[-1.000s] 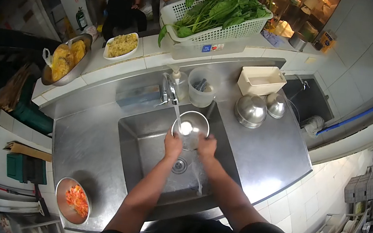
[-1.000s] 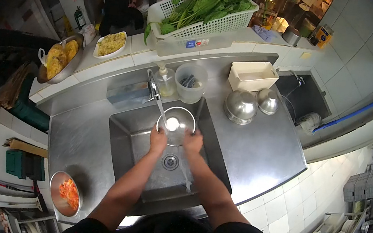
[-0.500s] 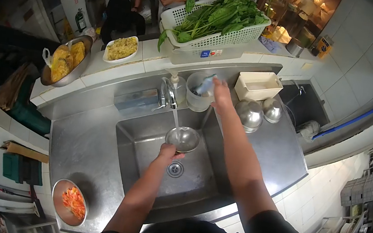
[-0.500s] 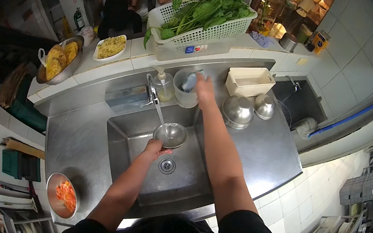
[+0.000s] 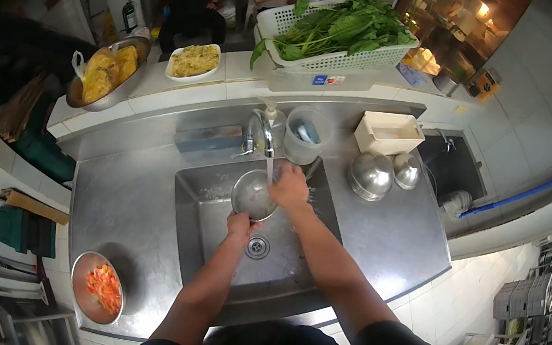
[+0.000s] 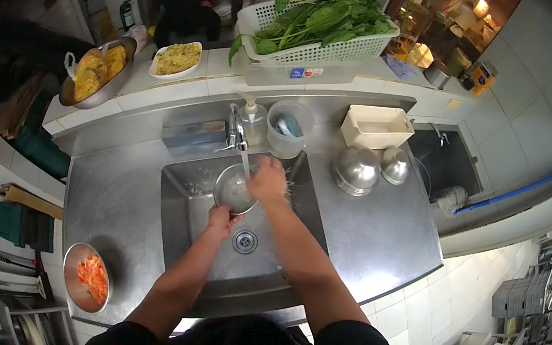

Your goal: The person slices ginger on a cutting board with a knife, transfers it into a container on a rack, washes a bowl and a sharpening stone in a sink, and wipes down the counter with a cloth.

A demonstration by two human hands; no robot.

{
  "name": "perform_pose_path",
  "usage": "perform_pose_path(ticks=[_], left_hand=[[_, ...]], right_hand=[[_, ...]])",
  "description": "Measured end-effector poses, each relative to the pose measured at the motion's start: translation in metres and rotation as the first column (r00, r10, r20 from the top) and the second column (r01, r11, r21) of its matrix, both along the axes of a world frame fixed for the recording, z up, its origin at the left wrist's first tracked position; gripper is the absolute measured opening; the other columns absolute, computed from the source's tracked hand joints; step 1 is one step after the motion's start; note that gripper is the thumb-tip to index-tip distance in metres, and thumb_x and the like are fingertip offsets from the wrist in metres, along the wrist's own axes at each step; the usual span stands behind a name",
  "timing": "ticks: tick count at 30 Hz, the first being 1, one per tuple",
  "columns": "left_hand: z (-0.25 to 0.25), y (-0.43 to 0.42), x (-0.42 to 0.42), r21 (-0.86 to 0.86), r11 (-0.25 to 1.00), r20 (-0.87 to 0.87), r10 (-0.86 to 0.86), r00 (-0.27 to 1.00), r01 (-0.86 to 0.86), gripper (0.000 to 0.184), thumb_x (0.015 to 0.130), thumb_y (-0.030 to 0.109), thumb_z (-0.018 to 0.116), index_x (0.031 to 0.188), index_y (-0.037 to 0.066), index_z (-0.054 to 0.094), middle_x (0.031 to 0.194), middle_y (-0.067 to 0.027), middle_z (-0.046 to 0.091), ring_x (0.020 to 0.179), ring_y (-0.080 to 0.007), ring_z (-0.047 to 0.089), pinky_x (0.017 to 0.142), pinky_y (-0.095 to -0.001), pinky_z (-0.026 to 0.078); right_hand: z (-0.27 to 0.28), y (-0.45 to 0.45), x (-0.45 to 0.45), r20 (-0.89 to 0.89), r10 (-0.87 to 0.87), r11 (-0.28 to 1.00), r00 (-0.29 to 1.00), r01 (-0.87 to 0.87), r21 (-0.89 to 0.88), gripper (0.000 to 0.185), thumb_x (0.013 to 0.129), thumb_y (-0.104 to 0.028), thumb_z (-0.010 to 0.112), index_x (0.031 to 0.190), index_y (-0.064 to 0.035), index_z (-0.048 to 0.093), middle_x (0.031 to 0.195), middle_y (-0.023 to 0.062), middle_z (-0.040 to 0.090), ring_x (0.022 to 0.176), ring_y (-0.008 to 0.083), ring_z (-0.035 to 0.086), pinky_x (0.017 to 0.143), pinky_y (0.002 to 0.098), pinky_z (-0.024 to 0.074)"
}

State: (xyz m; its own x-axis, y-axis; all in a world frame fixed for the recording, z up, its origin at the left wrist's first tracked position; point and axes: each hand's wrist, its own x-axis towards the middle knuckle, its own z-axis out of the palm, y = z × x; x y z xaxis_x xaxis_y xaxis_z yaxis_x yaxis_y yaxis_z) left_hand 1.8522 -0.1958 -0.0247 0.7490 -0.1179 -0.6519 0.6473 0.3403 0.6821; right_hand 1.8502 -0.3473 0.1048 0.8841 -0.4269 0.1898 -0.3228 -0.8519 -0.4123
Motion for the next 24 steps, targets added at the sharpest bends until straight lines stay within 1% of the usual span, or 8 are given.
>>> perform_pose_path(ticks=[2,4,14,18,20,21,23,24], left_hand=[[0.012,0.011,0.003,0.003,1.0,0.026,-0.022,0.999,0.022,0.029,0.098,0.009,0.055,0.125,-0.004,0.052,0.112,-0.0225,0.068,0.087,-0.0343,0.076,0.063,-0.0378,0.068],[0.006,0.03,0.004,0.047,0.988,0.043,-0.15,0.988,0.148,0.031,0.1,0.018,0.056,0.124,-0.001,0.053,0.111,-0.0209,0.068,0.089,-0.0327,0.075,0.062,-0.0397,0.066],[0.005,0.072,0.004,0.044,0.984,-0.055,-0.168,0.984,0.17,0.041,0.105,0.043,0.058,0.124,0.007,0.062,0.109,-0.0086,0.07,0.094,-0.0251,0.07,0.08,-0.0403,0.054],[0.007,0.064,0.004,0.051,0.981,-0.006,-0.188,0.982,0.188,0.038,0.104,0.039,0.058,0.125,0.007,0.062,0.109,-0.0097,0.07,0.094,-0.0258,0.071,0.081,-0.041,0.056],[-0.003,0.058,0.009,-0.037,0.978,-0.015,-0.204,0.979,0.203,0.031,0.106,0.03,0.056,0.123,0.005,0.062,0.108,-0.0114,0.07,0.096,-0.0278,0.071,0.086,-0.0445,0.06],[-0.006,0.052,0.01,-0.038,0.977,-0.016,-0.209,0.978,0.209,0.031,0.106,0.03,0.056,0.123,0.005,0.062,0.108,-0.0114,0.07,0.096,-0.0278,0.071,0.086,-0.0445,0.06],[-0.013,0.036,0.008,-0.163,0.974,-0.078,-0.173,0.982,0.158,0.02,0.107,0.018,0.053,0.117,0.003,0.062,0.105,-0.0133,0.07,0.096,-0.0306,0.071,0.094,-0.0476,0.061],[-0.026,0.027,0.01,-0.164,0.972,-0.08,-0.18,0.98,0.165,0.02,0.107,0.018,0.053,0.117,0.003,0.062,0.105,-0.0133,0.07,0.096,-0.0306,0.071,0.094,-0.0476,0.061]], right_hand=[[-0.026,-0.018,-0.009,-0.03,-0.056,0.998,0.998,0.056,0.019,0.041,0.095,-0.025,0.069,0.121,0.0064,0.065,0.118,0.017,0.073,0.091,0.0312,0.078,0.081,0.0454,0.0642],[-0.055,-0.038,-0.012,-0.344,0.318,0.534,0.884,0.133,0.835,0.045,0.094,-0.019,0.066,0.127,0.0099,0.059,0.112,0.0217,0.073,0.082,0.0296,0.078,0.069,0.0399,0.0654],[-0.056,-0.051,0.022,-0.235,0.142,-0.411,0.961,0.274,0.869,0.037,0.11,-0.022,0.039,0.117,0.0044,0.064,0.107,0.0278,0.076,0.07,0.0219,0.075,0.061,0.0293,0.063],[-0.019,-0.041,0.021,-0.232,0.207,-0.111,0.95,0.259,0.96,0.036,0.109,-0.021,0.044,0.12,0.0067,0.063,0.109,0.0277,0.076,0.074,0.0213,0.076,0.063,0.0293,0.0629],[0.002,-0.032,0.021,-0.386,0.346,0.636,0.855,0.089,0.766,0.029,0.103,-0.016,0.055,0.124,0.0011,0.065,0.102,0.0224,0.077,0.074,0.0259,0.076,0.066,0.0358,0.0634],[0.006,-0.027,0.022,-0.388,0.341,0.636,0.856,0.093,0.766,0.029,0.103,-0.016,0.055,0.124,0.0011,0.065,0.102,0.0224,0.077,0.074,0.0259,0.076,0.066,0.0358,0.0634],[0.009,-0.017,0.022,-0.217,0.435,0.877,0.874,-0.465,-0.118,0.039,0.092,-0.01,0.065,0.131,-0.0081,0.064,0.109,0.0166,0.076,0.087,0.0343,0.076,0.073,0.0462,0.0632],[0.014,-0.012,0.021,-0.219,0.428,0.881,0.877,-0.459,-0.117,0.039,0.092,-0.01,0.065,0.131,-0.0081,0.064,0.109,0.0166,0.076,0.087,0.0343,0.076,0.073,0.0462,0.0632]])
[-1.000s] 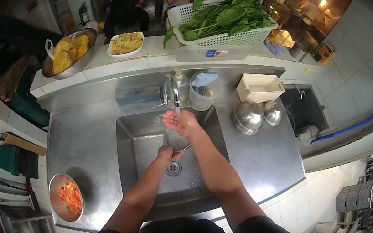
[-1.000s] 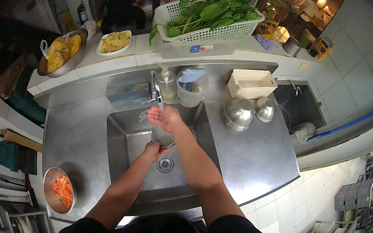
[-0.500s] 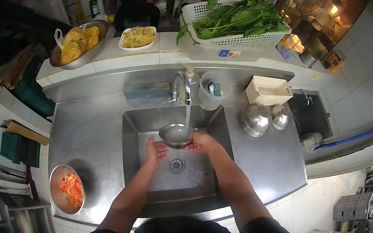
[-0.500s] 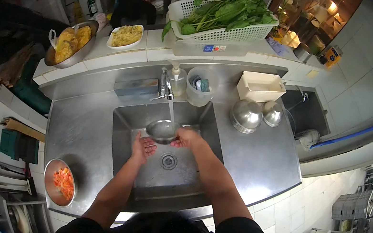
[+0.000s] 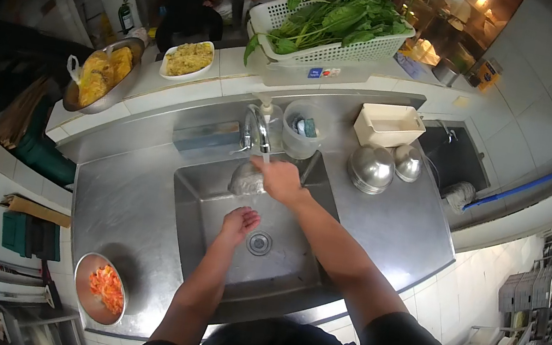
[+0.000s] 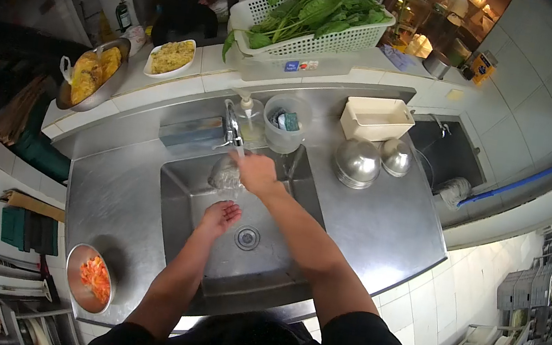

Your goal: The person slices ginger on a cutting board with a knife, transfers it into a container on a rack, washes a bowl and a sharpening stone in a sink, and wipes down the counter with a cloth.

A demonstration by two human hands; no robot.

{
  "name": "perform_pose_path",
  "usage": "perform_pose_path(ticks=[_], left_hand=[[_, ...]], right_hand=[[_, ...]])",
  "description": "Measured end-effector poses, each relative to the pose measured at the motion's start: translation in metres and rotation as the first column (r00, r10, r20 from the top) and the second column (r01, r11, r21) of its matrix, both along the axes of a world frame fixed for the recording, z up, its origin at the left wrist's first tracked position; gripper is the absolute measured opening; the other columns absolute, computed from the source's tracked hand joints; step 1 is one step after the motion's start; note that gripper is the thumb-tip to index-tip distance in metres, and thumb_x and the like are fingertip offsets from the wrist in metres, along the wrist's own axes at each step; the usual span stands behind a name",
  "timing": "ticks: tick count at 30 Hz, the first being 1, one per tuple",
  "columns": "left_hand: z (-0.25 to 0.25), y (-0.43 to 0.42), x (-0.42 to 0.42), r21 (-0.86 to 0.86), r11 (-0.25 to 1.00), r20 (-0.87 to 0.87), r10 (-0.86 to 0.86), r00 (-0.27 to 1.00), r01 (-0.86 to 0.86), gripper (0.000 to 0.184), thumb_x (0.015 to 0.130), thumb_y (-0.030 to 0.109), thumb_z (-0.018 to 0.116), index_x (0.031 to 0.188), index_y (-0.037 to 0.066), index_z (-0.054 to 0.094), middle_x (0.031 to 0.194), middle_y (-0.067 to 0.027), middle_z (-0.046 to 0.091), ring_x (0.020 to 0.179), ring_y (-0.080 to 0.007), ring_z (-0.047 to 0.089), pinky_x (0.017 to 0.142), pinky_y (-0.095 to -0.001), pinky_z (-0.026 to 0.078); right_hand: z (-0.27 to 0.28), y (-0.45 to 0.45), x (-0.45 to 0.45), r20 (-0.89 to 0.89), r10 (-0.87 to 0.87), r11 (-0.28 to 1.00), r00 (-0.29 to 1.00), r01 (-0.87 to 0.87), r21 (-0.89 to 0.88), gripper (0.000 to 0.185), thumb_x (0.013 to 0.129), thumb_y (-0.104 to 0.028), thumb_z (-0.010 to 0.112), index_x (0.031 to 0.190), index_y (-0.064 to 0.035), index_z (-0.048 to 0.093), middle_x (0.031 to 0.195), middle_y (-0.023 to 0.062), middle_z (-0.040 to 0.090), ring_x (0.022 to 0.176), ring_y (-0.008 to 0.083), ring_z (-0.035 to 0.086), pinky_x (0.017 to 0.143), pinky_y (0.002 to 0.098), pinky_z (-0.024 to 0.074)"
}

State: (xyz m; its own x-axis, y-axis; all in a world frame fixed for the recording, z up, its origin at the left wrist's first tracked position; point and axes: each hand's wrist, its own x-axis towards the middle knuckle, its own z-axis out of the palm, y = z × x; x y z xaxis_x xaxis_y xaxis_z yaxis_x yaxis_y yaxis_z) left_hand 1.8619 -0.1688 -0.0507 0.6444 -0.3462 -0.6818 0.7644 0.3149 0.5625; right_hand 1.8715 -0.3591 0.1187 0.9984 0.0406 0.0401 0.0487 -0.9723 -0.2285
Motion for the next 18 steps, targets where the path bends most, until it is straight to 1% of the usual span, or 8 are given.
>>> perform_pose_path(ticks=[2,6,8,11,12,13,15,18], left_hand=[[-0.026,-0.02,0.007,-0.087,0.996,-0.081,-0.032,0.996,0.025,0.02,0.108,0.017,0.053,0.115,0.001,0.062,0.104,-0.015,0.07,0.098,-0.0308,0.071,0.095,-0.0489,0.062],[-0.003,-0.047,0.02,-0.289,0.946,-0.15,0.107,0.983,-0.147,0.021,0.107,0.019,0.051,0.113,0.002,0.063,0.095,-0.0122,0.069,0.088,-0.0289,0.071,0.086,-0.0481,0.063],[0.022,-0.055,0.044,-0.27,0.938,-0.065,0.206,0.976,-0.216,0.023,0.108,0.02,0.049,0.111,0.004,0.065,0.087,-0.0117,0.069,0.085,-0.0269,0.071,0.081,-0.0435,0.06],[-0.024,-0.081,0.099,0.132,0.932,0.426,0.255,0.868,-0.338,0.016,0.106,0.016,0.055,0.105,0.005,0.067,0.082,-0.0098,0.068,0.079,-0.0229,0.069,0.074,-0.0399,0.058],[-0.012,-0.091,0.104,0.135,0.93,0.423,0.257,0.869,-0.341,0.016,0.106,0.016,0.055,0.105,0.005,0.067,0.082,-0.0098,0.068,0.079,-0.0229,0.069,0.074,-0.0399,0.058],[0.013,-0.105,0.101,0.084,0.939,0.453,0.262,0.852,-0.333,0.014,0.105,0.015,0.06,0.111,0.005,0.067,0.093,-0.0099,0.072,0.08,-0.0223,0.07,0.075,-0.0407,0.058],[0.066,-0.122,0.085,0.037,0.944,0.48,0.27,0.835,-0.327,0.018,0.103,0.015,0.064,0.118,0.005,0.066,0.103,-0.0099,0.075,0.082,-0.0217,0.071,0.076,-0.0414,0.058],[0.138,-0.12,0.067,-0.124,0.989,0.415,0.125,0.901,-0.08,0.02,0.101,0.019,0.072,0.116,0.006,0.069,0.093,-0.0067,0.074,0.077,-0.0207,0.069,0.073,-0.038,0.055]], right_hand=[[0.017,0.007,-0.002,0.386,0.239,0.97,0.891,-0.236,-0.054,0.06,0.086,-0.003,0.063,0.139,-0.0296,0.063,0.117,0.0142,0.073,0.106,0.0407,0.072,0.079,0.051,0.0614],[0.028,0.017,-0.03,0.245,0.118,0.991,0.962,-0.131,0.038,0.06,0.085,0.001,0.06,0.141,-0.022,0.061,0.129,0.0132,0.07,0.117,0.0409,0.068,0.087,0.0514,0.0593],[-0.013,0.006,-0.044,0.422,-0.274,0.898,0.865,0.072,0.435,0.057,0.087,0.001,0.06,0.141,-0.0151,0.059,0.127,0.0166,0.071,0.112,0.0446,0.07,0.087,0.0471,0.0612],[-0.048,0.0,-0.076,-0.2,-0.663,0.385,0.721,0.558,0.735,0.047,0.091,-0.001,0.059,0.137,-0.0043,0.059,0.117,0.0217,0.074,0.094,0.0409,0.076,0.075,0.047,0.066],[-0.05,0.002,-0.086,-0.398,-0.636,0.108,0.661,0.587,0.802,0.045,0.09,-0.001,0.059,0.136,0.0021,0.058,0.11,0.0257,0.074,0.085,0.0361,0.078,0.07,0.0462,0.0672],[-0.064,-0.001,-0.092,-0.402,-0.633,0.108,0.662,0.59,0.8,0.045,0.09,-0.001,0.059,0.136,0.0021,0.058,0.11,0.0257,0.074,0.085,0.0361,0.078,0.07,0.0462,0.0672],[-0.1,-0.007,-0.097,-0.731,-0.193,-0.35,0.654,0.65,0.675,0.036,0.093,-0.001,0.058,0.127,0.0113,0.061,0.108,0.0237,0.075,0.08,0.0328,0.078,0.064,0.042,0.0683],[-0.092,0.009,-0.094,-0.743,-0.165,-0.341,0.648,0.67,0.66,0.036,0.099,-0.006,0.055,0.125,0.019,0.056,0.108,0.0281,0.073,0.093,0.0419,0.077,0.074,0.0484,0.0669]])
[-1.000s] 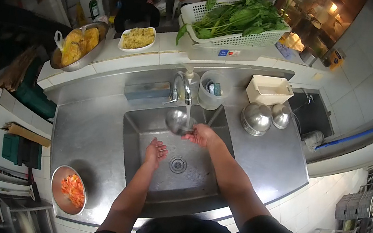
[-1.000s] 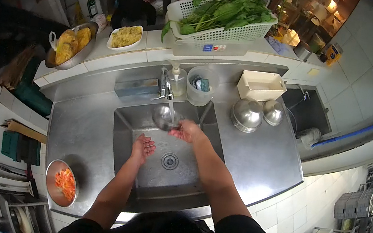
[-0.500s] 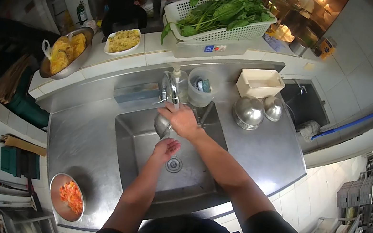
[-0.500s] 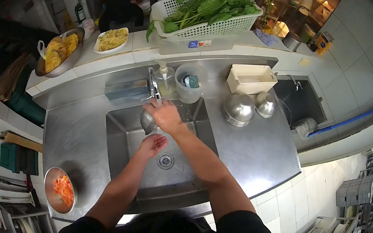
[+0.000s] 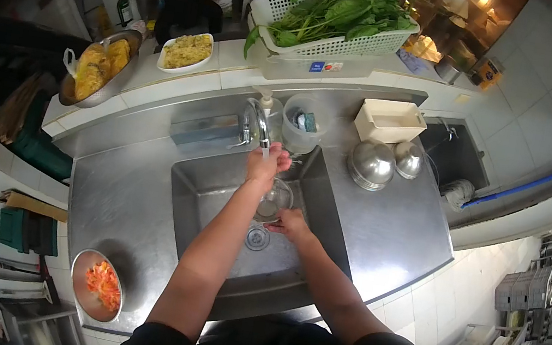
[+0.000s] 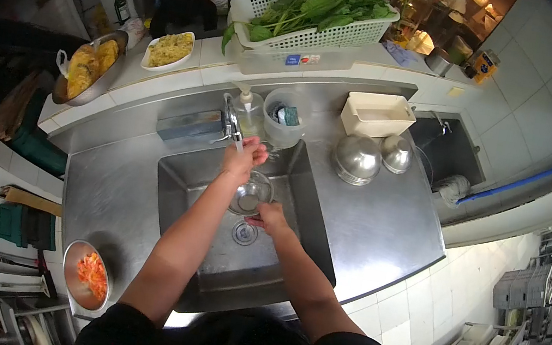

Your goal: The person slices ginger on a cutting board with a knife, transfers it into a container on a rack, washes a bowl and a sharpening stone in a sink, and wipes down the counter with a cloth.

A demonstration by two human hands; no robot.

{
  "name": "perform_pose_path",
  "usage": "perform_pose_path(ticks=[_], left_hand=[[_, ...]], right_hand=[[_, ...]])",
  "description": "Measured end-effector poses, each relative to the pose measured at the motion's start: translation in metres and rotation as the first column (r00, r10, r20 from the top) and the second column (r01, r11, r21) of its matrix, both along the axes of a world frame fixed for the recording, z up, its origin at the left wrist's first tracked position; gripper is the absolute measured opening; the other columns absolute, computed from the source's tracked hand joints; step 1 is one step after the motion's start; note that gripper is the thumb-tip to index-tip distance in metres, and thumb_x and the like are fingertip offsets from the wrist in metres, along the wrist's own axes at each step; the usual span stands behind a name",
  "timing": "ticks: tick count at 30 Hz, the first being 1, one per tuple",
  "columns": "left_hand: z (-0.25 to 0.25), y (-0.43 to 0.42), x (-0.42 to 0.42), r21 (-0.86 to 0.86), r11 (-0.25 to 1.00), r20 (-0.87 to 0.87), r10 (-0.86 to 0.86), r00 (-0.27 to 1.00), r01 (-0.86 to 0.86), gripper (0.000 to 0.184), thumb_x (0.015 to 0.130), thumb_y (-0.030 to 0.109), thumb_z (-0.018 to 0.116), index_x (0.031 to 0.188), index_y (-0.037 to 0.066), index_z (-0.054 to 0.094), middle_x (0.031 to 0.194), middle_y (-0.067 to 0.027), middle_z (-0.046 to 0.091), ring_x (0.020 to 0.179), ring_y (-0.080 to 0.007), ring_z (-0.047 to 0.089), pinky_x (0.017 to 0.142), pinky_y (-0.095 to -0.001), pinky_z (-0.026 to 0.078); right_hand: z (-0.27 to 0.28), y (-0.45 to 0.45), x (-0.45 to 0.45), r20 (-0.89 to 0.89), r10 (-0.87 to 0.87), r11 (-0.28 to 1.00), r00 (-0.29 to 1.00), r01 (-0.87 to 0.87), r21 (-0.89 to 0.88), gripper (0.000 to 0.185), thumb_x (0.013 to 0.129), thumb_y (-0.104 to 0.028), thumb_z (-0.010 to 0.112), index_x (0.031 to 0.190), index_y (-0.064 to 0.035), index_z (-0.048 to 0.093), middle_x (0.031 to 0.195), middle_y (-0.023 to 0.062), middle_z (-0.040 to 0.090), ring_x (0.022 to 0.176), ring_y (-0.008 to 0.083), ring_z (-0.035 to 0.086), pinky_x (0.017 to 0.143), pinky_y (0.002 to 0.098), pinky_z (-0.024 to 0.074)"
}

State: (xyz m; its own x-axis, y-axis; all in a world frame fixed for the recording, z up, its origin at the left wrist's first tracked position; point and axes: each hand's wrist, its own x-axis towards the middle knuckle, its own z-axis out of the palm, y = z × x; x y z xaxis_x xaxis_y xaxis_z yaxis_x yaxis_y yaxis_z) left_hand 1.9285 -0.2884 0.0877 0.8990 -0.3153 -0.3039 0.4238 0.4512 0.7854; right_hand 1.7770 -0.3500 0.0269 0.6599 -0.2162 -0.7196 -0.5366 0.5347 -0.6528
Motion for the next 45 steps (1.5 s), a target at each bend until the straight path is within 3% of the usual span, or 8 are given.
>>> perform_pose_path(ticks=[3,5,19,26,35,39,41,45], left_hand=[[0.024,0.013,-0.003,0.368,0.904,-0.065,-0.206,0.976,0.215,0.03,0.1,0.034,0.076,0.109,0.006,0.073,0.083,-0.0036,0.071,0.076,-0.0183,0.067,0.072,-0.0348,0.052],[0.021,0.026,-0.009,0.587,0.809,0.215,-0.13,0.968,-0.021,0.023,0.098,0.027,0.075,0.098,0.003,0.075,0.084,-0.0069,0.073,0.077,-0.0171,0.068,0.074,-0.0335,0.052],[-0.13,0.257,-0.087,0.484,0.779,0.08,0.415,0.906,-0.399,0.021,0.093,0.008,0.067,0.113,0.005,0.061,0.099,-0.0031,0.063,0.087,-0.0141,0.059,0.077,-0.0297,0.049],[-0.122,0.261,-0.129,0.48,0.813,-0.035,0.395,0.918,-0.331,0.019,0.093,0.006,0.067,0.111,0.005,0.061,0.089,0.0,0.06,0.074,-0.009,0.054,0.065,-0.0251,0.044],[-0.135,0.237,-0.126,0.488,0.848,-0.049,0.261,0.964,-0.204,0.02,0.093,0.014,0.07,0.112,0.011,0.066,0.091,0.0016,0.065,0.074,-0.0103,0.06,0.061,-0.0271,0.046],[-0.114,0.192,-0.115,0.41,0.912,-0.171,0.093,0.981,-0.015,0.017,0.094,0.007,0.067,0.111,0.006,0.066,0.09,-0.0034,0.068,0.078,-0.013,0.065,0.063,-0.0299,0.053],[-0.125,0.168,-0.106,0.304,0.951,-0.283,0.036,0.958,0.054,0.016,0.096,0.007,0.064,0.112,0.005,0.065,0.09,-0.0061,0.069,0.078,-0.0165,0.066,0.066,-0.0321,0.056],[-0.159,0.111,-0.081,0.058,0.982,-0.531,-0.124,0.838,0.182,0.017,0.102,0.008,0.056,0.115,0.002,0.062,0.095,-0.0147,0.069,0.082,-0.0273,0.07,0.076,-0.0396,0.063]], right_hand=[[-0.003,0.003,0.007,0.045,0.038,0.999,0.998,-0.039,0.031,0.035,0.1,-0.006,0.054,0.125,0.017,0.057,0.109,0.0267,0.073,0.091,0.0408,0.078,0.072,0.047,0.0664],[0.0,0.004,0.011,0.061,0.067,0.998,0.996,-0.068,0.012,0.034,0.1,-0.007,0.054,0.124,0.0167,0.057,0.109,0.0265,0.073,0.089,0.0403,0.078,0.071,0.0459,0.0662],[0.055,0.061,0.055,0.132,0.458,0.889,0.879,-0.447,-0.101,0.053,0.097,-0.009,0.056,0.147,0.0037,0.043,0.117,0.0231,0.069,0.087,0.0337,0.078,0.073,0.0431,0.0672],[0.055,0.044,0.155,0.35,0.049,0.78,0.935,-0.255,0.572,0.038,0.105,-0.02,0.041,0.118,0.0103,0.06,0.102,0.0235,0.074,0.087,0.0298,0.079,0.065,0.0346,0.069],[0.055,0.002,0.095,0.053,0.444,0.894,0.894,-0.438,-0.095,0.037,0.099,-0.015,0.051,0.126,0.0085,0.058,0.101,0.0255,0.073,0.081,0.0291,0.079,0.057,0.0337,0.0673],[0.073,-0.011,0.065,-0.202,0.486,0.564,0.85,-0.482,-0.671,0.042,0.091,-0.01,0.059,0.131,-0.0011,0.058,0.105,0.0254,0.075,0.09,0.0372,0.079,0.071,0.0523,0.0639],[0.076,-0.014,0.056,-0.492,0.629,-0.298,0.602,-0.397,-0.868,0.056,0.093,-0.01,0.063,0.148,-0.0089,0.052,0.099,0.0237,0.076,0.093,0.0353,0.078,0.08,0.0483,0.0616],[0.112,-0.008,0.029,-0.233,0.693,-0.281,0.682,-0.042,-0.959,0.057,0.096,-0.013,0.062,0.151,-0.023,0.054,0.114,0.0174,0.076,0.101,0.0393,0.075,0.087,0.0483,0.0601]])
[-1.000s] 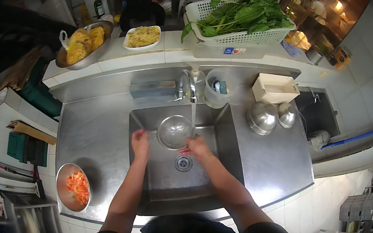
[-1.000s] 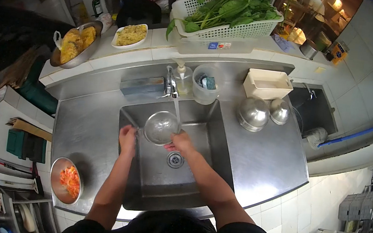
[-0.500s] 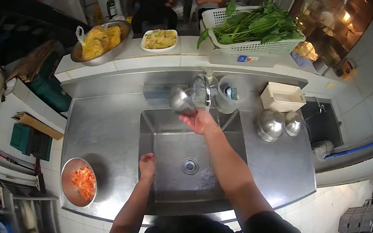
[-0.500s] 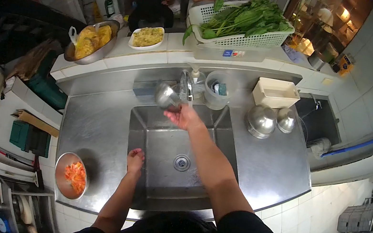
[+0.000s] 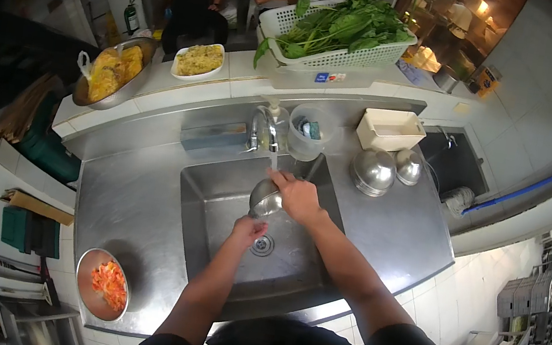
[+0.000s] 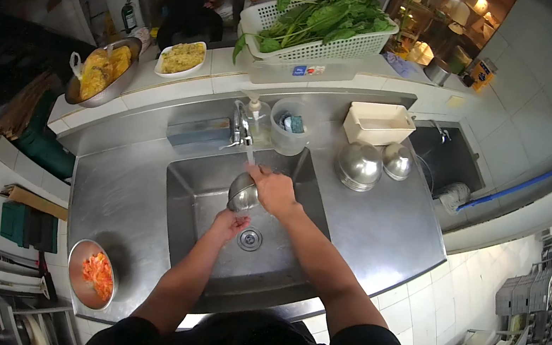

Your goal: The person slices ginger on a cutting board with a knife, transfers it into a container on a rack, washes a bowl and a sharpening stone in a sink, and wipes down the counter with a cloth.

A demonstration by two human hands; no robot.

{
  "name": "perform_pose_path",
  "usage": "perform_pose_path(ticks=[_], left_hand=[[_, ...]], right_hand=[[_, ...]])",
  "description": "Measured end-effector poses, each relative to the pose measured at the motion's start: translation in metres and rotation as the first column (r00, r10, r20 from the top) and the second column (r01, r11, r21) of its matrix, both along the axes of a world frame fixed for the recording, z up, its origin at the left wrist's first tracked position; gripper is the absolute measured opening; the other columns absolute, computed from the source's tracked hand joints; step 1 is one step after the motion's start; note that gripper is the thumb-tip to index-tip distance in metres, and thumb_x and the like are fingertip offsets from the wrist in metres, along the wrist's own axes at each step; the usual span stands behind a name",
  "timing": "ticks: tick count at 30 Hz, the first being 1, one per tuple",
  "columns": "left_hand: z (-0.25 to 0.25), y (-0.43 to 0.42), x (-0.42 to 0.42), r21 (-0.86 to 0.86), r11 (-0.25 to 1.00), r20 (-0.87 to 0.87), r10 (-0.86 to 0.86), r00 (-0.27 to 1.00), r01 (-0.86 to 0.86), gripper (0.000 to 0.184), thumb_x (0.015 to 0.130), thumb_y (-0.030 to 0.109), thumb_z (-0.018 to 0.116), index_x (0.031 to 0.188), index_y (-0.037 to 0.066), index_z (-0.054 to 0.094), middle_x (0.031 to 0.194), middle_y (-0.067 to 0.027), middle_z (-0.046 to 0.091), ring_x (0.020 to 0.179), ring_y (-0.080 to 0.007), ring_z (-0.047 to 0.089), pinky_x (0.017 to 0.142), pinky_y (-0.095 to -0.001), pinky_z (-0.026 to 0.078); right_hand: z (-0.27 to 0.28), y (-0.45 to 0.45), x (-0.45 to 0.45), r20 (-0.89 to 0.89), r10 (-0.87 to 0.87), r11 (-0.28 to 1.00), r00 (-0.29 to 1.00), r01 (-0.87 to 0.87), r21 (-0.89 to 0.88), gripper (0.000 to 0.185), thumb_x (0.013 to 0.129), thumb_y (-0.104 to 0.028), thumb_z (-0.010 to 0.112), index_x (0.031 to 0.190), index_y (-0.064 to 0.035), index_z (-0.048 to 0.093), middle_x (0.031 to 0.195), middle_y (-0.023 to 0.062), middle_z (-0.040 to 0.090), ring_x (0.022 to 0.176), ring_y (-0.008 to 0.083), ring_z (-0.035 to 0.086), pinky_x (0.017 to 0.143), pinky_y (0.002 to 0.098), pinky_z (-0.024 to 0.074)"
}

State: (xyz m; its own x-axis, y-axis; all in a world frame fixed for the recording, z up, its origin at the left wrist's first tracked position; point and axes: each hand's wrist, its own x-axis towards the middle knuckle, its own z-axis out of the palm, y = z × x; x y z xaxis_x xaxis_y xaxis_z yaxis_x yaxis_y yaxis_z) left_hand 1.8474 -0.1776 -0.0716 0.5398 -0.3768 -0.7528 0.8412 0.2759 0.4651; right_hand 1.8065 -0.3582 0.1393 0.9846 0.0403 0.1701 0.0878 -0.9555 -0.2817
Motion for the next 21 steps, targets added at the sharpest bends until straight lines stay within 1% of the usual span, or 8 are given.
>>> perform_pose_path(ticks=[2,5,7,9,10,14,16,21], left_hand=[[-0.019,-0.022,0.021,-0.381,0.919,-0.052,0.084,0.995,-0.098,0.018,0.104,0.009,0.052,0.117,0.0,0.06,0.099,-0.0186,0.068,0.087,-0.0328,0.071,0.081,-0.0451,0.063],[0.038,-0.056,0.062,-0.314,0.944,0.053,0.12,0.991,-0.098,0.024,0.105,0.015,0.056,0.123,0.001,0.064,0.107,-0.0163,0.073,0.096,-0.0293,0.072,0.088,-0.043,0.062],[0.078,-0.083,0.079,-0.262,0.958,0.118,0.154,0.981,-0.119,0.027,0.104,0.017,0.059,0.125,0.002,0.066,0.108,-0.0148,0.074,0.096,-0.0273,0.073,0.09,-0.0412,0.061],[0.107,-0.101,0.084,0.125,0.983,0.64,-0.186,0.746,0.138,0.029,0.107,0.022,0.061,0.123,-0.001,0.068,0.121,-0.0168,0.075,0.099,-0.0256,0.075,0.089,-0.0385,0.062],[0.126,-0.103,0.078,0.123,0.983,0.641,-0.182,0.746,0.134,0.029,0.107,0.022,0.061,0.123,-0.001,0.068,0.121,-0.0168,0.075,0.099,-0.0256,0.075,0.089,-0.0385,0.062],[0.173,-0.091,0.056,-0.011,0.947,0.629,-0.244,0.738,0.322,0.027,0.102,0.023,0.072,0.118,0.002,0.071,0.104,-0.0121,0.076,0.095,-0.018,0.073,0.078,-0.0313,0.06],[0.184,-0.069,0.048,0.348,0.891,0.572,-0.447,0.688,0.29,0.022,0.1,0.026,0.074,0.103,0.004,0.074,0.085,-0.0073,0.072,0.085,-0.0126,0.068,0.07,-0.0276,0.053],[0.129,0.008,0.051,0.39,0.866,0.681,-0.043,0.731,-0.313,0.038,0.091,0.039,0.081,0.097,0.002,0.077,0.082,-0.0068,0.073,0.078,-0.0197,0.066,0.073,-0.0353,0.052]], right_hand=[[-0.006,-0.008,-0.011,0.157,-0.043,0.999,0.987,0.04,0.024,0.056,0.095,-0.012,0.063,0.15,-0.0222,0.055,0.123,0.0165,0.074,0.102,0.0387,0.075,0.087,0.0462,0.0607],[-0.031,-0.016,-0.044,0.137,-0.317,0.924,0.939,0.272,0.268,0.053,0.097,-0.011,0.062,0.148,-0.0183,0.056,0.134,0.0168,0.069,0.104,0.0385,0.076,0.087,0.044,0.0624],[-0.049,-0.014,-0.062,-0.299,-0.509,0.499,0.807,0.56,0.661,0.048,0.099,-0.01,0.06,0.147,-0.0096,0.055,0.132,0.0195,0.07,0.103,0.0397,0.076,0.085,0.0462,0.0646],[-0.095,-0.019,-0.077,-0.626,-0.256,-0.097,0.737,0.624,0.775,0.044,0.101,-0.009,0.056,0.143,0.0013,0.054,0.125,0.023,0.071,0.102,0.042,0.076,0.082,0.0504,0.0666],[-0.124,-0.026,-0.08,-0.677,-0.054,-0.339,0.734,0.625,0.703,0.042,0.101,-0.008,0.055,0.14,0.0065,0.054,0.123,0.0249,0.071,0.103,0.0432,0.075,0.082,0.0524,0.0675],[-0.127,-0.01,-0.067,-0.762,0.047,-0.329,0.646,0.73,0.599,0.037,0.099,-0.005,0.054,0.132,0.0117,0.056,0.123,0.0269,0.069,0.101,0.0429,0.075,0.085,0.0506,0.068],[-0.129,-0.003,-0.051,-0.746,0.001,-0.426,0.666,0.675,0.602,0.033,0.1,-0.006,0.053,0.127,0.0112,0.058,0.115,0.026,0.071,0.099,0.0416,0.076,0.083,0.0465,0.0677],[-0.092,0.0,-0.019,-0.699,0.047,-0.26,0.713,0.685,0.681,0.031,0.099,-0.009,0.054,0.124,0.0096,0.056,0.103,0.0239,0.073,0.096,0.0387,0.077,0.079,0.0424,0.0667]])
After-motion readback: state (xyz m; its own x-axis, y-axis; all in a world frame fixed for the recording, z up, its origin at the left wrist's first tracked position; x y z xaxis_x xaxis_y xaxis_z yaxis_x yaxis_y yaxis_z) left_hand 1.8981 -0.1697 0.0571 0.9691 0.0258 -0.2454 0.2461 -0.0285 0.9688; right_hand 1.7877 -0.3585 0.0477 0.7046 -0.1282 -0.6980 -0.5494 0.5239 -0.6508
